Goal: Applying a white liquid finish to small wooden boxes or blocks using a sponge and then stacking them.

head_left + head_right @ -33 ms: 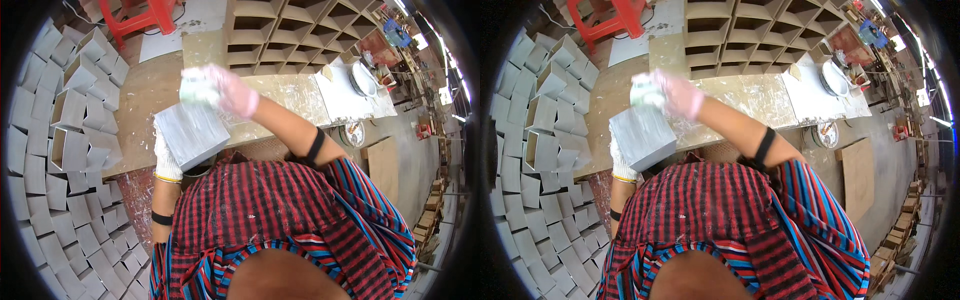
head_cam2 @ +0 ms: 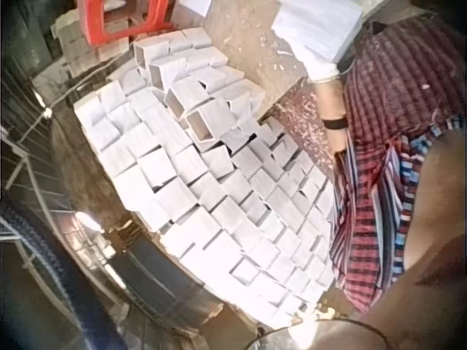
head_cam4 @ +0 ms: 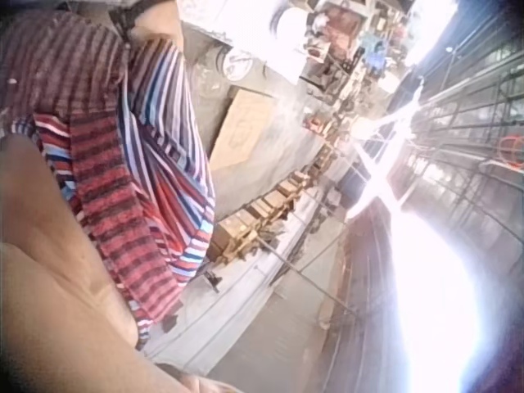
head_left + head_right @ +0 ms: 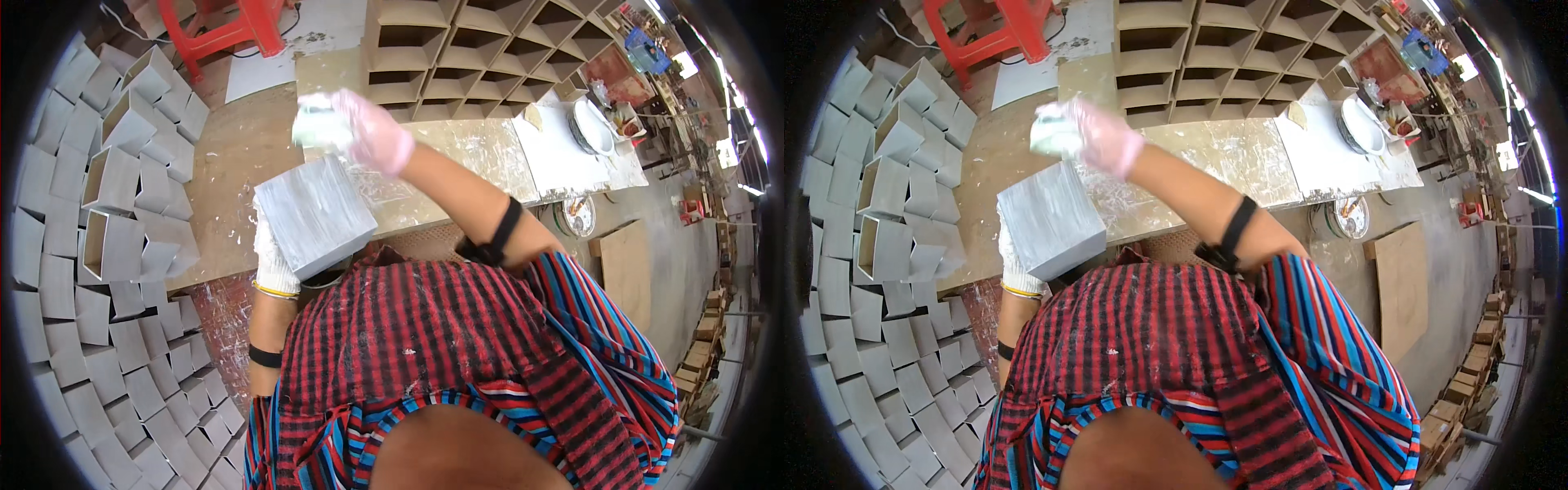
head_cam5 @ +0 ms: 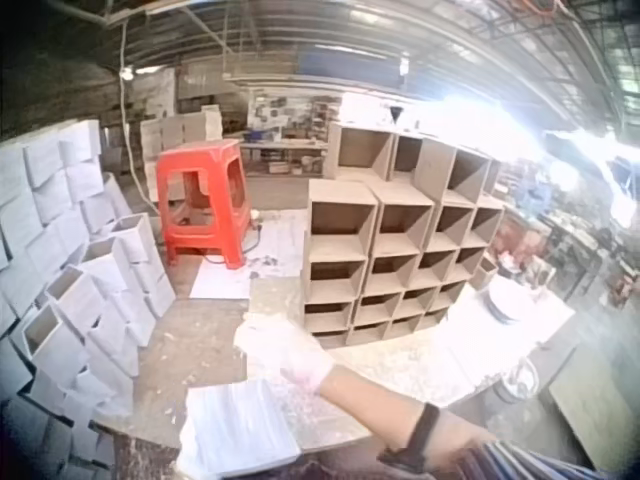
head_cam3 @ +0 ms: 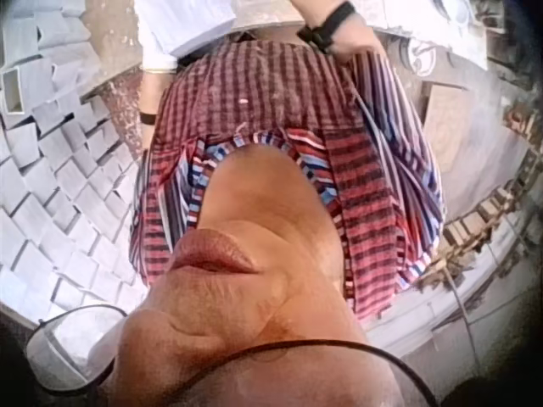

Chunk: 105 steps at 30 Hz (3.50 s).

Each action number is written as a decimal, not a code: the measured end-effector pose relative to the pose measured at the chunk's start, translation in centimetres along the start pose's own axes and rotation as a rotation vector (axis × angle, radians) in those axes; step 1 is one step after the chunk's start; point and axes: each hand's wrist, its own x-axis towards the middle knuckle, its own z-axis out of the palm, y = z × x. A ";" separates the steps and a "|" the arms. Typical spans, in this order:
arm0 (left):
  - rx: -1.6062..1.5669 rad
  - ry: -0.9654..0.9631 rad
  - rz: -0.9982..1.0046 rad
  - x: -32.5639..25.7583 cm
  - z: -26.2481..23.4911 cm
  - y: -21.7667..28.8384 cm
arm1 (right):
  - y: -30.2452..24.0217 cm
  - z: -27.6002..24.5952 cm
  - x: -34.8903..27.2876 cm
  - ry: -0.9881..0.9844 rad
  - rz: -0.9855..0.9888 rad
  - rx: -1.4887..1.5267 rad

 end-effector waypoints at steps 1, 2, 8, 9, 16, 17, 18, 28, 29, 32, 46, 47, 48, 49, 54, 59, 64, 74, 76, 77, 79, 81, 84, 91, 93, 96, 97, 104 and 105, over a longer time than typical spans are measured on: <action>-0.005 -0.007 0.015 -0.1 0.0 -0.3 | 0.2 -0.4 1.4 0.052 0.063 0.133; -0.010 -0.014 0.030 -0.1 0.0 -0.5 | 0.3 -0.3 1.5 0.140 0.042 0.166; 0.013 0.051 0.007 0.8 -1.1 -0.4 | -0.9 1.2 -0.1 -0.017 -0.235 -0.137; 0.028 0.061 0.019 0.8 -1.6 -0.5 | -1.7 2.1 -0.9 -0.089 -0.307 -0.213; -0.041 -0.105 -0.061 0.9 -1.4 -0.6 | -1.9 3.2 0.7 -0.211 0.010 0.040; -0.014 -0.073 -0.070 0.6 -1.1 -0.9 | -0.5 1.8 1.9 -0.129 0.073 0.028; 0.019 -0.043 -0.081 0.6 -0.9 -1.0 | 0.9 0.2 3.2 -0.039 0.139 0.021; 0.048 -0.025 0.188 -0.5 -3.3 2.4 | 10.3 -1.9 -6.8 0.155 0.411 -0.676; -0.042 -0.131 0.227 -0.1 -5.2 2.9 | 10.9 -1.7 -7.9 0.133 0.414 -0.672; -0.007 -0.027 0.280 -1.9 -4.6 6.9 | 13.0 -1.2 -10.4 0.115 0.416 -0.682; 0.858 0.370 0.884 -6.5 0.4 32.6 | 11.8 0.2 -9.9 0.176 0.392 -0.332; 0.907 0.435 0.869 -6.9 0.5 33.3 | 11.8 0.2 -9.9 0.153 0.386 -0.391; 0.952 0.505 0.846 -7.3 0.4 33.9 | 11.9 -0.1 -10.1 0.132 0.380 -0.450; 0.820 0.541 0.802 -7.6 0.6 34.2 | 11.9 -0.3 -10.0 0.112 0.365 -0.510; 0.923 0.642 0.598 -7.6 -3.0 37.2 | 11.7 0.2 -9.9 0.090 0.331 -0.535; 0.965 0.447 0.582 -7.8 -3.9 37.7 | 12.5 1.2 -9.6 0.113 0.359 -0.422; 0.885 0.457 0.556 -5.7 -5.0 37.5 | 12.4 1.3 -9.8 0.058 0.400 -0.400; 1.837 0.812 0.291 -7.1 -2.1 39.1 | 12.5 -1.2 -13.8 0.028 0.330 -0.402; 1.779 0.853 0.249 -7.5 -1.4 39.0 | 11.8 -1.8 -14.6 0.010 0.301 -0.447; 2.053 0.841 0.281 -7.8 -1.8 39.1 | 11.6 -2.0 -15.0 0.014 0.318 -0.448; 2.280 0.864 0.344 -8.8 -1.4 38.4 | 11.6 -2.3 -15.8 0.015 0.355 -0.452; 2.191 0.921 0.422 -9.4 0.7 35.9 | 12.0 -2.8 -16.8 0.041 0.350 -0.397; 2.182 0.967 0.487 -10.7 1.9 34.2 | 11.0 -3.7 -17.9 0.050 0.365 -0.360; 2.133 0.981 0.640 -15.4 2.7 30.9 | 12.0 -6.8 -21.0 0.017 0.277 -0.437; 2.128 1.017 0.601 -17.2 2.0 29.9 | 10.8 -7.1 -21.1 -0.012 0.325 -0.419; 2.165 1.113 0.545 -20.2 3.0 27.8 | 10.0 -7.1 -21.2 -0.031 0.396 -0.380; 2.178 1.143 0.536 -21.3 2.8 27.5 | 9.9 -7.1 -21.1 -0.046 0.405 -0.368; 2.140 1.159 0.527 -24.2 3.0 26.1 | 10.6 -6.4 -20.7 -0.082 0.440 -0.355; 2.187 1.117 0.590 -24.4 1.6 26.6 | 10.9 -6.4 -20.5 -0.093 0.404 -0.356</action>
